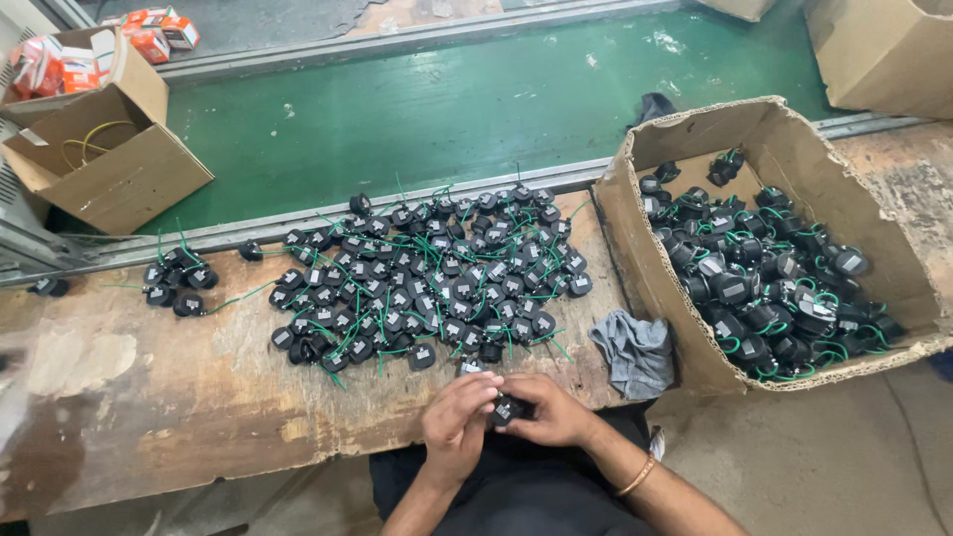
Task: The person sits at a factory workbench covered with black plug bodies with green wire leads. They pick up a plug, twist and fold the wire leads with both fingers, then place the finished unit into a large cardboard box beside the bench, repeating this cycle.
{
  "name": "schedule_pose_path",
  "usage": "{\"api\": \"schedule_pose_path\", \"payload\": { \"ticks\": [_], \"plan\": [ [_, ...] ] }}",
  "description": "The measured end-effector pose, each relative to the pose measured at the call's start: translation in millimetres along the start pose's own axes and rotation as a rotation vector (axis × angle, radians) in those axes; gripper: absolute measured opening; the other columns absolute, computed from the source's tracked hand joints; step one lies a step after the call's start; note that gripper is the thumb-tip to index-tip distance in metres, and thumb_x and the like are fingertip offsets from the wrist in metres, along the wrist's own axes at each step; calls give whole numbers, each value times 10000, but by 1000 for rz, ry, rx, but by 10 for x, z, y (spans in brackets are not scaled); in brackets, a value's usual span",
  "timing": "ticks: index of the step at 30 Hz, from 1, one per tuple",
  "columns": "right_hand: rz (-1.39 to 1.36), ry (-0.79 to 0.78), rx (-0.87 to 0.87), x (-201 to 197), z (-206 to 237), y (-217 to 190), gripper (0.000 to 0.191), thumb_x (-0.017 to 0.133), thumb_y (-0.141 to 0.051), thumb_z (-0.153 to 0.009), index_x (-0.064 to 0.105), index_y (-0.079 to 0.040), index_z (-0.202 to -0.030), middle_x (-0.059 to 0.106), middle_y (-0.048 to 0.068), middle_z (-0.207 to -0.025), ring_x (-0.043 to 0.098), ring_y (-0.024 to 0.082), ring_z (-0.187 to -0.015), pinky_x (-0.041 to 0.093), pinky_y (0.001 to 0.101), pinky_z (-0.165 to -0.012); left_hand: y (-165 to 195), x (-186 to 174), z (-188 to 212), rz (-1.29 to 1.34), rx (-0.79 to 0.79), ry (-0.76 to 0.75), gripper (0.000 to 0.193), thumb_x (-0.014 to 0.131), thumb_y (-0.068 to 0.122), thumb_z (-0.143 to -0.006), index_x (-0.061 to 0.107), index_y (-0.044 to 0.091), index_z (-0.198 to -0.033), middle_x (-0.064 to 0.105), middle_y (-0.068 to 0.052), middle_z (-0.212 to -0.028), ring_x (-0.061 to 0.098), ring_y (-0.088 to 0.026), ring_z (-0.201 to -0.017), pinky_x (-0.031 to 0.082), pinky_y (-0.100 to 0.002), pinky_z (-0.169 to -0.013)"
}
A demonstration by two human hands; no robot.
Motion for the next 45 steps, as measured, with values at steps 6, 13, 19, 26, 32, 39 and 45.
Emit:
{"api": "schedule_pose_path", "payload": {
  "ticks": [6, 13, 19, 26, 32, 39, 45],
  "plan": [
    [57, 100, -11, -13, -25, -11, 439, 810, -132, -792, 662, 16, -1178, 715, 177, -1091, 698, 363, -1020, 540, 435, -893, 9, -103, 41, -41, -12, -179, 287, 761, -39, -799, 733, 55, -1069, 746, -136, -1232, 674, -339, -1240, 546, -419, -1040],
    [80, 41, -10, 65, -48, -130, 351, 794, -87, -811, 668, 6, -1125, 706, 168, -1091, 696, 364, -1031, 556, 435, -900, -328, 60, 325, 235, -391, 108, 228, 853, -49, -773, 660, 45, -849, 748, -97, -1002, 702, -252, -1006, 569, -360, -858],
    [18, 74, -55, 21, -77, -173, 323, 795, -61, -797, 661, -15, -1087, 721, 128, -1081, 716, 319, -1047, 544, 405, -936, -372, -170, 377, 120, -381, 145, 162, 826, 18, -807, 693, 25, -899, 745, -104, -998, 706, -244, -951, 569, -341, -834],
    [-233, 186, 214, -47, -50, -43, 309, 721, -60, -801, 643, -53, -1100, 728, 78, -1039, 709, 215, -980, 550, 352, -903, -258, -558, 61, -768, -337, 188, 516, 789, 173, -789, 655, 14, -1261, 630, -179, -1266, 571, -384, -1184, 403, -531, -1049],
    [-45, 74, 35, -20, -64, -182, 370, 662, -10, -841, 681, -32, -1210, 717, 108, -1065, 689, 272, -1010, 520, 390, -926, -247, -462, -56, -842, -411, 1, 525, 781, 230, -801, 645, 67, -1281, 470, -185, -1431, 494, -434, -1252, 387, -542, -1058],
    [-81, 68, -3, -5, -58, -145, 226, 672, 3, -885, 709, -39, -1104, 709, 105, -1035, 688, 284, -1016, 532, 396, -916, -321, -525, 110, -603, -385, 168, 368, 734, 137, -844, 648, 59, -1193, 702, -122, -1171, 657, -308, -1115, 513, -425, -969],
    [-103, 115, 30, -27, -26, -75, 208, 688, -22, -917, 720, -42, -1122, 700, 100, -1056, 688, 257, -1012, 546, 385, -895, -409, -583, 258, -179, -455, 340, 422, 552, -62, -966, 526, 40, -1375, 700, -106, -1160, 725, -192, -948, 574, -322, -860]
  ]
}}
Point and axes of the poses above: each hand's wrist, its own z-axis away from the middle knuckle, its own x-axis out of the palm, y = z × x, the point moved 4 cm from there along -z, towards the middle knuckle
